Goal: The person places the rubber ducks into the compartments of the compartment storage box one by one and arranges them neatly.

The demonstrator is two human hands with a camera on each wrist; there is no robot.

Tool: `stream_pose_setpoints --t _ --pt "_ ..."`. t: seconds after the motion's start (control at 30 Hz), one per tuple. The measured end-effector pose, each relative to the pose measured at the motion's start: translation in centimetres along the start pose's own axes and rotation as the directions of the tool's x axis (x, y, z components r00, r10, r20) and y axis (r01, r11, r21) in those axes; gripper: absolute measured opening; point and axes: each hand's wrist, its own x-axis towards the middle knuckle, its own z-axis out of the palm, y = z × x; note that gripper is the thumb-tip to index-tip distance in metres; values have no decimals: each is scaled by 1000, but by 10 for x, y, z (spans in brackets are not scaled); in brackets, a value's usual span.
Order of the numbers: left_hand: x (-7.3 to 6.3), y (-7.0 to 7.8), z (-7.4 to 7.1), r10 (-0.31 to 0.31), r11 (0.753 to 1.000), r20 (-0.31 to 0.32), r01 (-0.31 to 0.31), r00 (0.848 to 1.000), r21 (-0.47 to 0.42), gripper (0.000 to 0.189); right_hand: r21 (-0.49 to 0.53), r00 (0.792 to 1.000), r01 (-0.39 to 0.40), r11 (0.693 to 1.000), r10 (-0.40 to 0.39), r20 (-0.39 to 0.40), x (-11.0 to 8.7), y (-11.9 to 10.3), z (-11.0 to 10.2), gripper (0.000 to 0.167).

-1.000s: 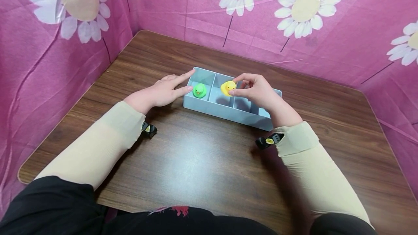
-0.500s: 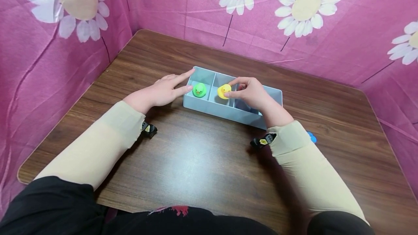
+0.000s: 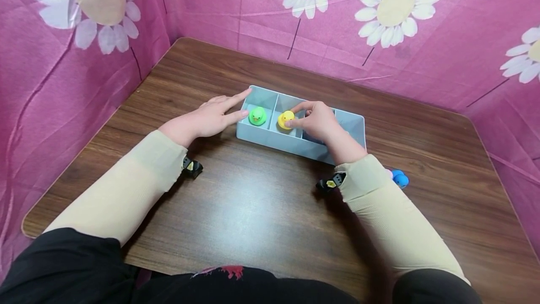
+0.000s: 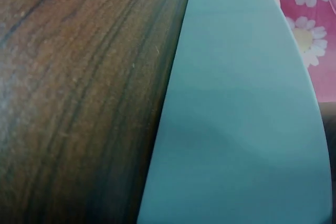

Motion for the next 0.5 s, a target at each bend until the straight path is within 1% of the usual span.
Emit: stream_pose_setpoints --t 0.13,0.23,0.37,0.5 --pt "0 0 0 -1 1000 -1 1 1000 6 66 -51 1000 -11 999 11 -12 1 0 3 40" --pt "1 0 0 -3 1000 2 3 1000 4 66 -74 1000 -24 997 24 -4 1 0 4 41" --pt "0 1 -1 -1 1000 6 1 1000 -2 66 -80 999 -42 996 43 18 1 -2 4 42" --pt "-1 1 -1 3 1000 5 -3 1000 -2 67 -90 999 -44 995 46 24 1 -3 5 42"
